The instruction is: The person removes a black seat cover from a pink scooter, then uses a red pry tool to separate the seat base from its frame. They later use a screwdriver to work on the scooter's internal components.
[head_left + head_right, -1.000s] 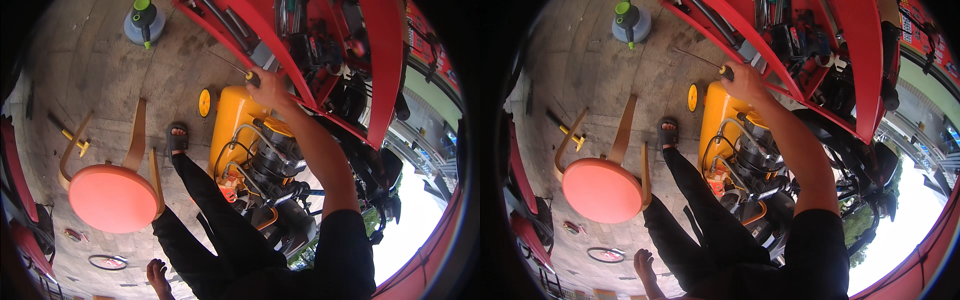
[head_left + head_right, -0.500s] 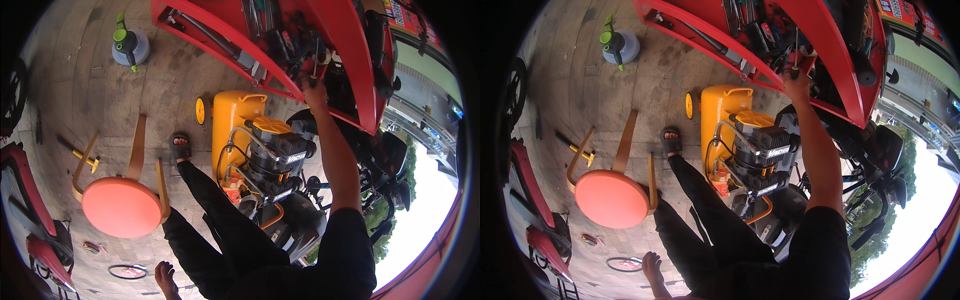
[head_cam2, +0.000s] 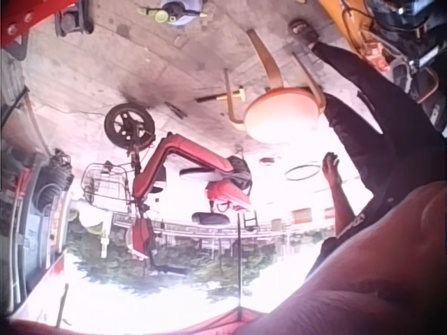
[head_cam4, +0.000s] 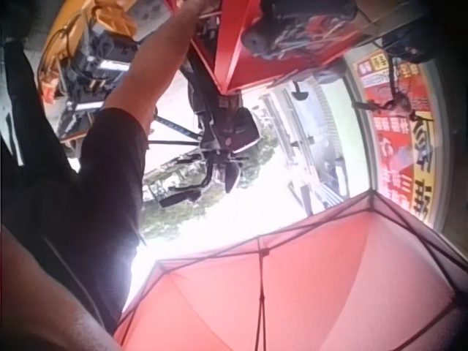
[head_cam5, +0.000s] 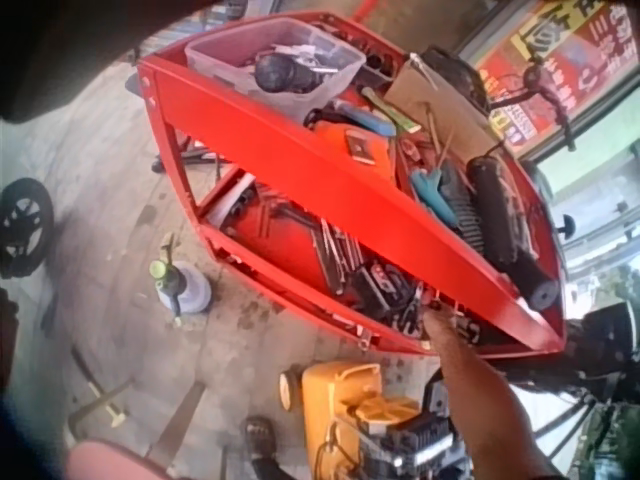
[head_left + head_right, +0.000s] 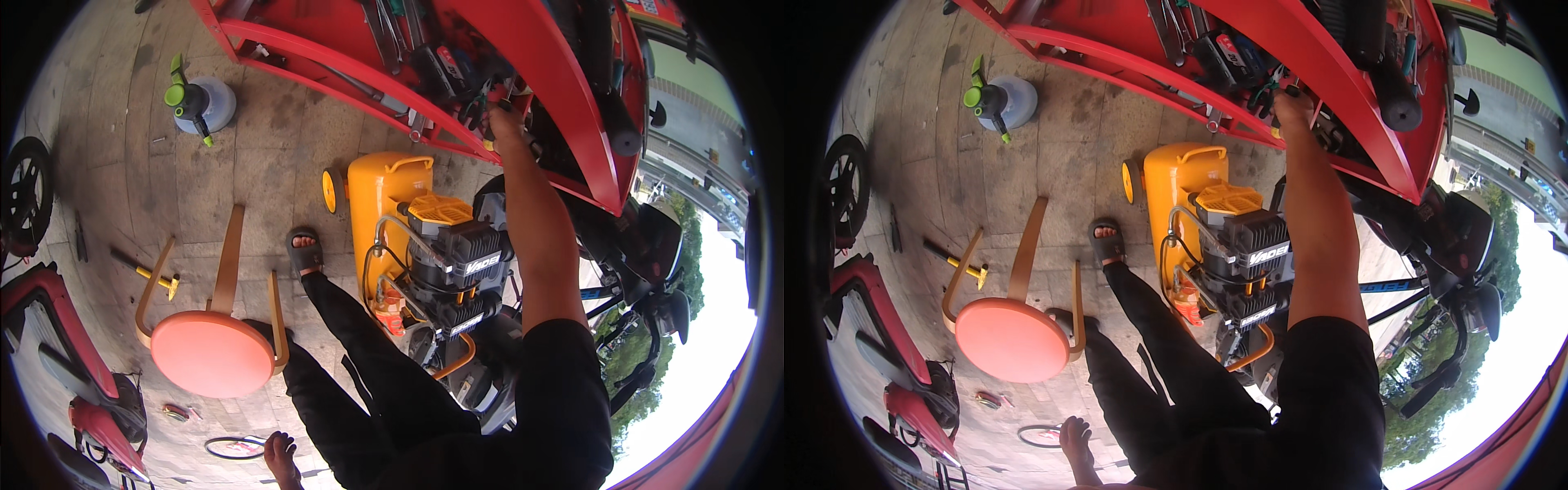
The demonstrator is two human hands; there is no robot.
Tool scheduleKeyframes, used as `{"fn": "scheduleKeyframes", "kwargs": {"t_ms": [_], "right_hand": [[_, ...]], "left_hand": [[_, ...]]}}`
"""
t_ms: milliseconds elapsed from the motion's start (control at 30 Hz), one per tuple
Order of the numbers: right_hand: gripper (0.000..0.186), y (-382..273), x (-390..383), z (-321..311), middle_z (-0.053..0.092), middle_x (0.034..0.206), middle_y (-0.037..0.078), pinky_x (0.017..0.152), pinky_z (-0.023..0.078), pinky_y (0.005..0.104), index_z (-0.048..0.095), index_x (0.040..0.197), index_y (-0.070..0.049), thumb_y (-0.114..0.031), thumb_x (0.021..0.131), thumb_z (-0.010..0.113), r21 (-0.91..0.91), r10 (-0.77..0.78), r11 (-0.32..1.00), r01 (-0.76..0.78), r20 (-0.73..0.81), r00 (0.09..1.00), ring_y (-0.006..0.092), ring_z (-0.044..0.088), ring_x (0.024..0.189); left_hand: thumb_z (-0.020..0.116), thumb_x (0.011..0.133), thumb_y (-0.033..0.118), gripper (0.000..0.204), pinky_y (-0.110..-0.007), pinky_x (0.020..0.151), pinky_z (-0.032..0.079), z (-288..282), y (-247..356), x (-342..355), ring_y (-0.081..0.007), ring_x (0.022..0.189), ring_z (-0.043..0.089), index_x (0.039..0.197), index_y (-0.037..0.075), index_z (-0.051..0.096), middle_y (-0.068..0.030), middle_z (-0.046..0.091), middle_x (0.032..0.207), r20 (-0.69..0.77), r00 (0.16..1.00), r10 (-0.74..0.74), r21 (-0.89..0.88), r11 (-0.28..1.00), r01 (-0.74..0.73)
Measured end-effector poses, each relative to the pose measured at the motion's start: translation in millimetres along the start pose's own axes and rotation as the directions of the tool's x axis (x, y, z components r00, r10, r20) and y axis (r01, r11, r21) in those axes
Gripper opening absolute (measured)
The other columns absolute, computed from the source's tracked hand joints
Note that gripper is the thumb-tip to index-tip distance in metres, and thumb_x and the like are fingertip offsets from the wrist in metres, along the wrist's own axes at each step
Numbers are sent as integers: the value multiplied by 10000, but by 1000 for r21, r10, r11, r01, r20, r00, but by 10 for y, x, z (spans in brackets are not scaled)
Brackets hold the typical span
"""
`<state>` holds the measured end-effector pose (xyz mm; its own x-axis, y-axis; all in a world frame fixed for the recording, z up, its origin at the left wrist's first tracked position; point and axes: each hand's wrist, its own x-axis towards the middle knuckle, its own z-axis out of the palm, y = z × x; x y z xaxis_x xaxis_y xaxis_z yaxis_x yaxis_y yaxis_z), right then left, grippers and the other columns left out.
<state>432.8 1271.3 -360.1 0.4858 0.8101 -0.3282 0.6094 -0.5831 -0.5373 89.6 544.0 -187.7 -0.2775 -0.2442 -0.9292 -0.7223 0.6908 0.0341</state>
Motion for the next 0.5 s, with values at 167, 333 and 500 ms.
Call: {"fn": "scheduleKeyframes", "kwargs": {"t_ms": [167,333,500], "right_hand": [[222,104,-41,50,658,819,118,528,514,348,622,996,13,-118,818,642,198,121,972,-130,58,991,196,626,567],[100,118,-133,-41,625,829,97,551,551,361,601,958,-25,-80,880,629,364,142,906,-217,221,965,195,632,623],[258,-37,-248,-7,639,876,94,587,566,374,559,1095,-62,-141,878,674,573,92,749,-332,406,909,193,630,679]], "left_hand": [[627,910,249,333,-301,700,501,83,45,-40,-198,849,650,1165,40,585,-98,663,999,32,999,25,13,1000,-25],[652,861,203,350,-272,678,495,90,129,-60,-185,852,647,1158,30,582,-94,638,993,51,999,10,32,999,-12],[598,890,195,281,-318,699,502,82,220,-97,-209,834,655,1120,35,609,-88,673,966,39,996,82,74,994,-85]]}}
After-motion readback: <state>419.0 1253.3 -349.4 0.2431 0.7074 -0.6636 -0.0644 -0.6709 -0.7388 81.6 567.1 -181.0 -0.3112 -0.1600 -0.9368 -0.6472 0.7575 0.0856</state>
